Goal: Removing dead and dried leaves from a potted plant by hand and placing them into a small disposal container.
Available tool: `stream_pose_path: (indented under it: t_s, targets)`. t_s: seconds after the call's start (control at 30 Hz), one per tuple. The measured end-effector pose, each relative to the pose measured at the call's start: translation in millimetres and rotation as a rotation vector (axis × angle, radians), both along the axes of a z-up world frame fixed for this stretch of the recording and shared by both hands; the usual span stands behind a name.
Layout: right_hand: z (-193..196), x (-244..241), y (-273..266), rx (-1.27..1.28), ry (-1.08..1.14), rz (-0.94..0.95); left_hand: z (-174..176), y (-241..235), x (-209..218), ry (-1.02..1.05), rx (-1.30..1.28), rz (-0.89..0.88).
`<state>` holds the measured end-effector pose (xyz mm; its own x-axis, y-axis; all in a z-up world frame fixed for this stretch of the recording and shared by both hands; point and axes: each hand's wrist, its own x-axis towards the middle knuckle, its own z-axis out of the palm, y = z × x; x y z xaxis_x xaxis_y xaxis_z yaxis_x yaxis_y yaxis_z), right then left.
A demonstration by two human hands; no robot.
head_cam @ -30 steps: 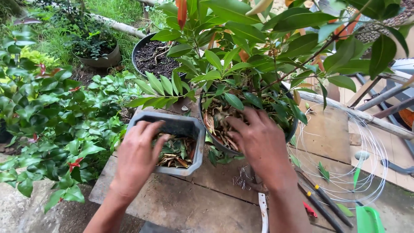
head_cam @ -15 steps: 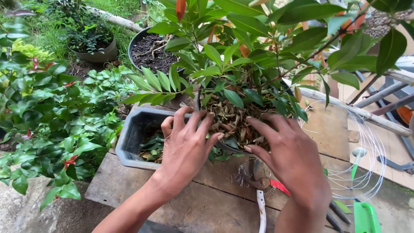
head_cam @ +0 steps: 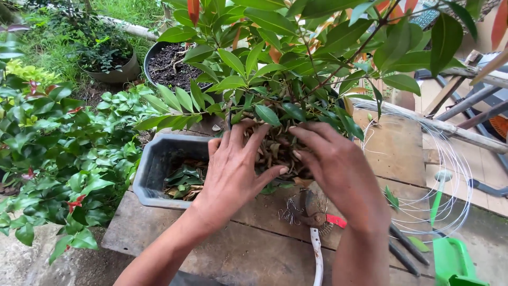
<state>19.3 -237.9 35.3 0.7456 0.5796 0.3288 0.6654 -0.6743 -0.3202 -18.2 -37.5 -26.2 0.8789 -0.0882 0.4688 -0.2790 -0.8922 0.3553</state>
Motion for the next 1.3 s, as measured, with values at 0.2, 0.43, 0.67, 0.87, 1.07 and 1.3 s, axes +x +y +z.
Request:
stream_pose_path:
  t_s: [0.2,0.43,0.67,0.87,1.07,1.3]
  targets:
    - [2.8,-7.3,-28.7,-0.274,0.055,-0.118,-5.2,0.7,17.8,-0.022,-0.062,-0.040]
    - [-10.5,6.5,-26.3,-0.251,0.236,-0.016,-6.0,1.0,11.3,-0.077,-0.057,-0.036]
    - [-2.9,16.2,-29.4,-0.086,0.364,0.138,-7.5,-15.6,-22.8,-0.310,0.101,-0.046]
    - [-4.4,18.5,-27.5,-0.100,0.362,0.100,-22.6,-40.5,-23.2,-0.447,0.113,-0.165]
    - [-0.1,18.0,-33.1,-0.077,0.372,0.092,-19.0,-46.8,-14.8,-0.512,0.026,-0.198]
    - [-1.2,12.3,-42.1,-0.027,0.240,0.133,-10.2,-48.3,-13.5,-0.416,-0.120,-0.199]
